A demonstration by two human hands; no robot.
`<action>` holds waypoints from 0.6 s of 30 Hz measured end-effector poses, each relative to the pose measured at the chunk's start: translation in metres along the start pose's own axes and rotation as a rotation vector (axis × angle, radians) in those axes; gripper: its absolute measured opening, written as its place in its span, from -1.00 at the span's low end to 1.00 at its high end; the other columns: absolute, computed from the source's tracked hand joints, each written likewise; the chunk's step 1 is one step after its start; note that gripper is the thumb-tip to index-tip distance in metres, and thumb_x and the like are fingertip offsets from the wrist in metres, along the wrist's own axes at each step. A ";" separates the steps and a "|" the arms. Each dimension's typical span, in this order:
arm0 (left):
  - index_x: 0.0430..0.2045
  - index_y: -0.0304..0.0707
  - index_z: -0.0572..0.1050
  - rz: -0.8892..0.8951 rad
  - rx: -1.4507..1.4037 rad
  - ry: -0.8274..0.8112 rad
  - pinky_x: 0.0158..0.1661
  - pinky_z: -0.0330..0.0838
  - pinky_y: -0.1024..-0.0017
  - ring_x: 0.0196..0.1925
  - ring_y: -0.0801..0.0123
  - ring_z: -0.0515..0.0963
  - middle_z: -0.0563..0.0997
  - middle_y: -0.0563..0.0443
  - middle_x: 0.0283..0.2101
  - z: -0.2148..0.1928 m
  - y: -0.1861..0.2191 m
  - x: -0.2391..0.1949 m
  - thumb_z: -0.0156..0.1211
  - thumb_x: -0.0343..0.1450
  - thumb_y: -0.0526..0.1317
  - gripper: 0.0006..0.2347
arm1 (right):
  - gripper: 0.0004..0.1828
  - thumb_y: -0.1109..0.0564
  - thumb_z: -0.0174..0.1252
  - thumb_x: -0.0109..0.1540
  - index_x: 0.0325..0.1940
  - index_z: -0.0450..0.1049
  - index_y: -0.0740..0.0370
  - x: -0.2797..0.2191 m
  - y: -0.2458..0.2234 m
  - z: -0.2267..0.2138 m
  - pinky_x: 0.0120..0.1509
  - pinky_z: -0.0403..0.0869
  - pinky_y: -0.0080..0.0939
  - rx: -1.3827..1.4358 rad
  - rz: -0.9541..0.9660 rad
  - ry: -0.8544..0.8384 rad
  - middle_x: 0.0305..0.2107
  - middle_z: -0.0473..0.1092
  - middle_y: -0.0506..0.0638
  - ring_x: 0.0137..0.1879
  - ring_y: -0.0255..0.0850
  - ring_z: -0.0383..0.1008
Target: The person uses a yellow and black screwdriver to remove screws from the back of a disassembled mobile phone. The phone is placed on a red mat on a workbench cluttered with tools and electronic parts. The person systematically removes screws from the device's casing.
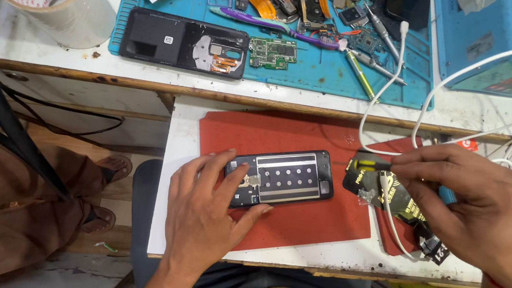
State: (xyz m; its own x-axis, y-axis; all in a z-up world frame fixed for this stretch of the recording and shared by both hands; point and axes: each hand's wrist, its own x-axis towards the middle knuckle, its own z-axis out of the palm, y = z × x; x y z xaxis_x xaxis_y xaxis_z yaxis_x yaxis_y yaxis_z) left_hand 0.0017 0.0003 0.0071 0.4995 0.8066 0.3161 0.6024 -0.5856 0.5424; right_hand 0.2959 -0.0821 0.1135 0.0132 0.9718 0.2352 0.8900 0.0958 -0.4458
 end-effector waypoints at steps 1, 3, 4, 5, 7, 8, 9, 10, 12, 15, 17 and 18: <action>-0.10 -0.31 0.58 -0.002 0.000 -0.001 0.12 0.23 0.05 0.19 0.00 0.38 0.49 -0.12 0.14 0.000 0.000 0.000 0.50 0.17 0.05 -0.47 | -0.79 0.28 0.24 0.17 -0.11 0.56 0.21 -0.002 0.000 0.000 -0.13 0.55 -0.25 0.014 0.038 -0.019 -0.20 0.56 -0.01 -0.18 -0.19 0.62; -0.10 -0.31 0.58 -0.007 0.001 -0.003 0.13 0.23 0.05 0.19 0.00 0.38 0.49 -0.11 0.15 0.001 0.000 -0.001 0.51 0.17 0.05 -0.47 | -0.78 0.28 0.24 0.14 -0.13 0.56 0.23 -0.006 -0.001 0.003 -0.22 0.56 -0.25 0.042 0.115 -0.056 -0.24 0.58 -0.02 -0.27 -0.23 0.63; -0.10 -0.31 0.59 -0.009 0.002 -0.003 0.13 0.23 0.06 0.20 0.00 0.38 0.49 -0.11 0.15 0.002 0.000 -0.001 0.51 0.16 0.05 -0.47 | -0.79 0.26 0.25 0.15 -0.12 0.57 0.22 -0.008 -0.001 0.004 -0.27 0.55 -0.26 0.020 0.141 -0.072 -0.24 0.58 -0.02 -0.30 -0.23 0.60; -0.10 -0.30 0.59 -0.012 0.004 -0.004 0.13 0.23 0.06 0.20 0.00 0.37 0.49 -0.11 0.15 0.002 0.000 -0.002 0.51 0.16 0.05 -0.47 | -0.80 0.25 0.27 0.17 -0.11 0.57 0.22 -0.010 -0.002 0.007 -0.31 0.53 -0.26 -0.001 0.166 -0.089 -0.25 0.58 -0.02 -0.33 -0.23 0.57; -0.10 -0.29 0.60 -0.014 0.013 -0.004 0.14 0.23 0.05 0.20 0.01 0.37 0.49 -0.10 0.15 0.003 0.001 -0.002 0.51 0.16 0.05 -0.47 | -0.81 0.24 0.27 0.18 -0.11 0.56 0.22 -0.011 -0.003 0.009 -0.30 0.53 -0.25 -0.008 0.159 -0.096 -0.26 0.58 0.00 -0.33 -0.21 0.56; -0.10 -0.28 0.60 -0.015 0.018 -0.004 0.14 0.23 0.05 0.21 0.01 0.37 0.49 -0.10 0.14 0.003 0.001 -0.002 0.52 0.15 0.04 -0.47 | -0.81 0.25 0.26 0.17 -0.12 0.54 0.23 -0.010 -0.003 0.011 -0.25 0.54 -0.23 0.006 0.126 -0.086 -0.26 0.57 0.01 -0.31 -0.19 0.59; -0.10 -0.28 0.60 -0.017 0.020 -0.003 0.15 0.23 0.05 0.21 0.01 0.37 0.49 -0.10 0.15 0.002 0.001 -0.002 0.52 0.15 0.05 -0.47 | -0.80 0.25 0.24 0.16 -0.13 0.53 0.23 -0.009 -0.004 0.012 -0.19 0.55 -0.21 0.018 0.094 -0.074 -0.26 0.56 0.02 -0.28 -0.17 0.61; -0.10 -0.28 0.60 -0.020 0.021 -0.002 0.15 0.23 0.06 0.21 0.01 0.37 0.49 -0.09 0.15 0.002 0.001 -0.002 0.52 0.15 0.05 -0.47 | -0.81 0.25 0.24 0.16 -0.13 0.52 0.23 -0.009 -0.005 0.013 -0.18 0.55 -0.20 0.026 0.076 -0.070 -0.26 0.56 0.02 -0.26 -0.15 0.61; -0.10 -0.28 0.60 -0.026 0.023 -0.007 0.15 0.23 0.06 0.21 0.01 0.37 0.49 -0.09 0.15 0.003 0.002 -0.002 0.52 0.15 0.06 -0.47 | -0.82 0.25 0.24 0.18 -0.13 0.52 0.23 -0.009 -0.006 0.016 -0.16 0.55 -0.20 0.042 0.044 -0.065 -0.25 0.56 0.03 -0.21 -0.11 0.61; -0.11 -0.28 0.61 -0.036 0.026 -0.018 0.15 0.23 0.06 0.21 0.02 0.36 0.49 -0.10 0.16 0.004 0.001 -0.003 0.52 0.15 0.06 -0.47 | -0.83 0.24 0.24 0.18 -0.14 0.53 0.22 -0.008 -0.007 0.019 -0.16 0.54 -0.17 0.017 0.042 -0.063 -0.27 0.56 0.03 -0.21 -0.09 0.61; -0.10 -0.27 0.61 -0.038 0.028 -0.020 0.15 0.23 0.06 0.21 0.02 0.36 0.49 -0.09 0.16 0.004 0.001 -0.003 0.51 0.15 0.06 -0.47 | -0.83 0.24 0.24 0.18 -0.14 0.53 0.22 -0.008 -0.007 0.020 -0.16 0.54 -0.17 0.009 0.047 -0.065 -0.29 0.55 0.03 -0.21 -0.09 0.61; -0.10 -0.27 0.60 -0.034 0.028 -0.019 0.15 0.23 0.06 0.22 0.02 0.36 0.49 -0.10 0.16 0.004 0.000 -0.003 0.51 0.15 0.06 -0.47 | -0.83 0.24 0.24 0.18 -0.14 0.53 0.22 -0.008 -0.006 0.021 -0.16 0.54 -0.17 0.004 0.049 -0.066 -0.29 0.55 0.03 -0.22 -0.08 0.61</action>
State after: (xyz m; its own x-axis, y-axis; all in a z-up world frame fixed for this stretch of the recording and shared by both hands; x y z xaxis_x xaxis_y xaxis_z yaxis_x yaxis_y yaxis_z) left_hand 0.0028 -0.0027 0.0028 0.4897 0.8248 0.2828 0.6366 -0.5598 0.5304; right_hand 0.2809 -0.0856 0.0966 0.0263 0.9874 0.1560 0.8872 0.0488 -0.4589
